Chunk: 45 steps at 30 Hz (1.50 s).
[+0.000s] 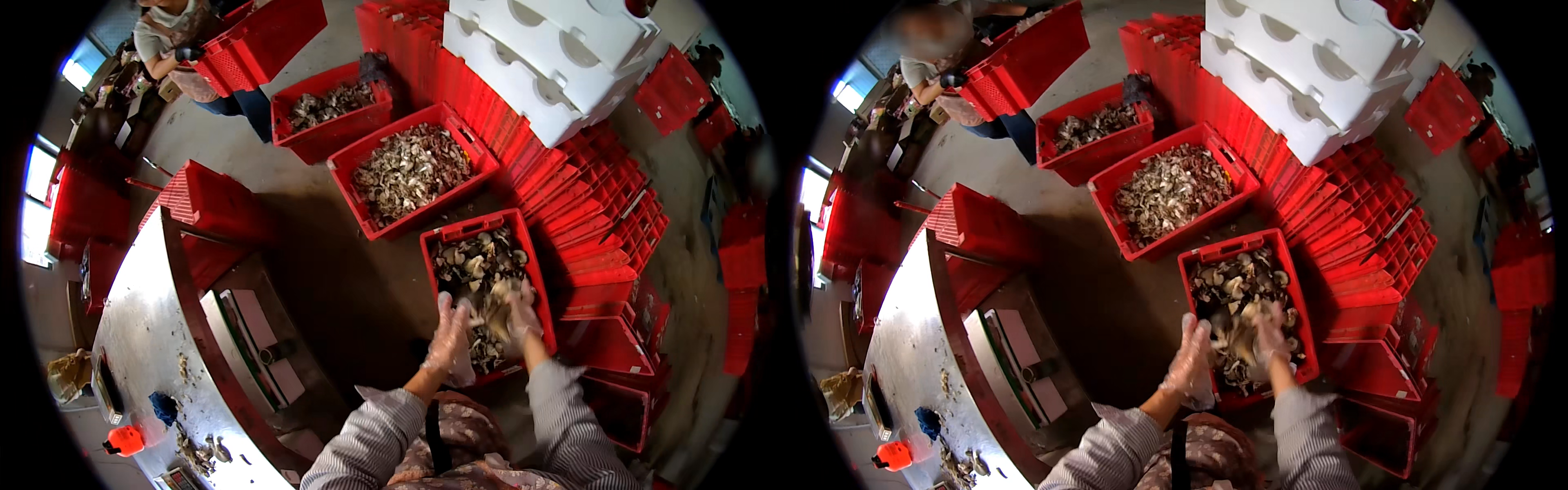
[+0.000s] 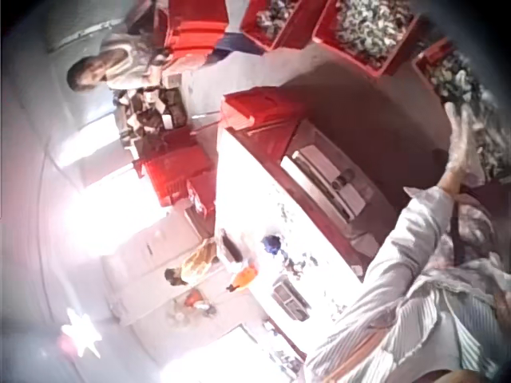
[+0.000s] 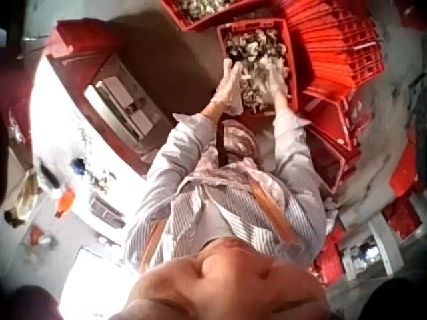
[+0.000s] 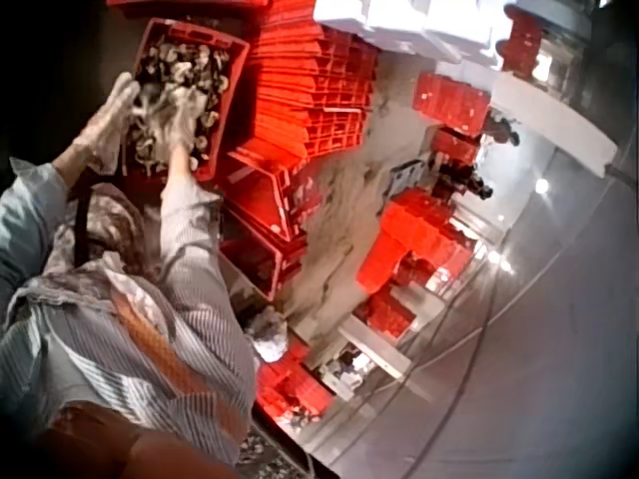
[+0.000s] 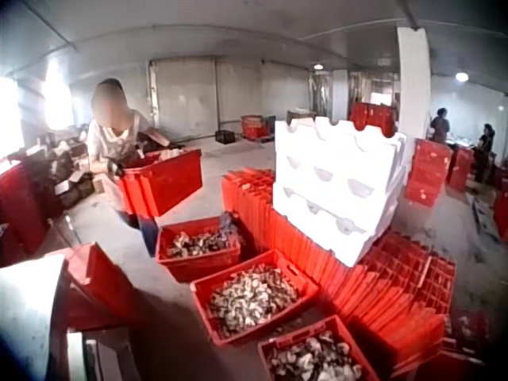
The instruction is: The person weighs and packages mushrooms into clear plastic containers, securing them with rubber bands. They then trim mushroom stems using shears and discard the waste into red crates. Finally, the person cleans the stainless steel work surface with a cloth and a spray bottle.
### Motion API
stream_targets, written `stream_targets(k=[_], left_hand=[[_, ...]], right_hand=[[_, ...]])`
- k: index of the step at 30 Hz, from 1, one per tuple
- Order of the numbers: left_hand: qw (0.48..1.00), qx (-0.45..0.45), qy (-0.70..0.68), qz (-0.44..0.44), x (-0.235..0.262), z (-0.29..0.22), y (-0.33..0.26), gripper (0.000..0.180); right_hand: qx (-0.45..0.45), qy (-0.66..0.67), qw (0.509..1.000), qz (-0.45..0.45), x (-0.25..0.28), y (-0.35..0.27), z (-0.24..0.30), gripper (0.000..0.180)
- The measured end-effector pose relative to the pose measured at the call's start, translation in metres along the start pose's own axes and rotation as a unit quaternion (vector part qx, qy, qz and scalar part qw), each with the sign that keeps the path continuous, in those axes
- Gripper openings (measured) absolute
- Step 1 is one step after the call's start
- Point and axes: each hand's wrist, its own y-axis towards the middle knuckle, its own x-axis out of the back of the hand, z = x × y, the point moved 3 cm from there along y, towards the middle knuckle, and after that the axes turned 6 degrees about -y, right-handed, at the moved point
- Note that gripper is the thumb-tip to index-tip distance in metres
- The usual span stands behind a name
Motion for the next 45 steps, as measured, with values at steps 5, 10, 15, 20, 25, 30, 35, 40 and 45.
stream_targets(k=[5, 10, 15, 20, 25, 30, 35, 40, 45], left_hand=[[0.937, 0.238, 0.207, -0.152, -0.011, -0.011, 0.028, 0.069], [0.900, 0.347, 0.175, -0.198, 0.013, -0.024, -0.048, 0.050], [0.912, 0.292, 0.214, -0.193, 0.012, -0.106, -0.135, 0.041], [0.881, 0.033, 0.250, -0.400, 0.031, -0.215, -0.272, 0.044], [0.539, -0.223, 0.370, -0.723, 0.033, -0.211, -0.493, 0.029], [0.129, -0.013, 0.393, -0.911, -0.041, -0.122, -0.681, 0.029], [-0.023, 0.164, 0.247, -0.955, -0.092, 0.012, -0.796, 0.048], [0.105, 0.129, 0.227, -0.960, -0.029, 0.004, -0.805, 0.052], [0.242, -0.063, 0.245, -0.937, 0.049, -0.092, -0.773, 0.053]], right_hand=[[-0.058, 0.106, 0.992, 0.045, 0.078, 0.138, -0.103, 0.061], [-0.128, 0.187, 0.952, 0.208, 0.027, 0.073, -0.147, 0.031], [-0.210, 0.115, 0.869, 0.433, -0.005, 0.056, -0.300, 0.026], [0.206, -0.457, 0.825, 0.262, -0.163, -0.042, -0.160, 0.015], [0.530, -0.358, 0.684, 0.350, -0.340, -0.192, -0.035, 0.027], [0.727, -0.290, 0.512, 0.354, -0.524, -0.292, -0.026, 0.046], [0.738, -0.428, 0.440, 0.280, -0.647, -0.350, -0.065, 0.054], [0.679, -0.506, 0.285, 0.449, -0.633, -0.462, -0.154, 0.050], [0.778, -0.335, 0.353, 0.397, -0.598, -0.495, -0.206, 0.051]])
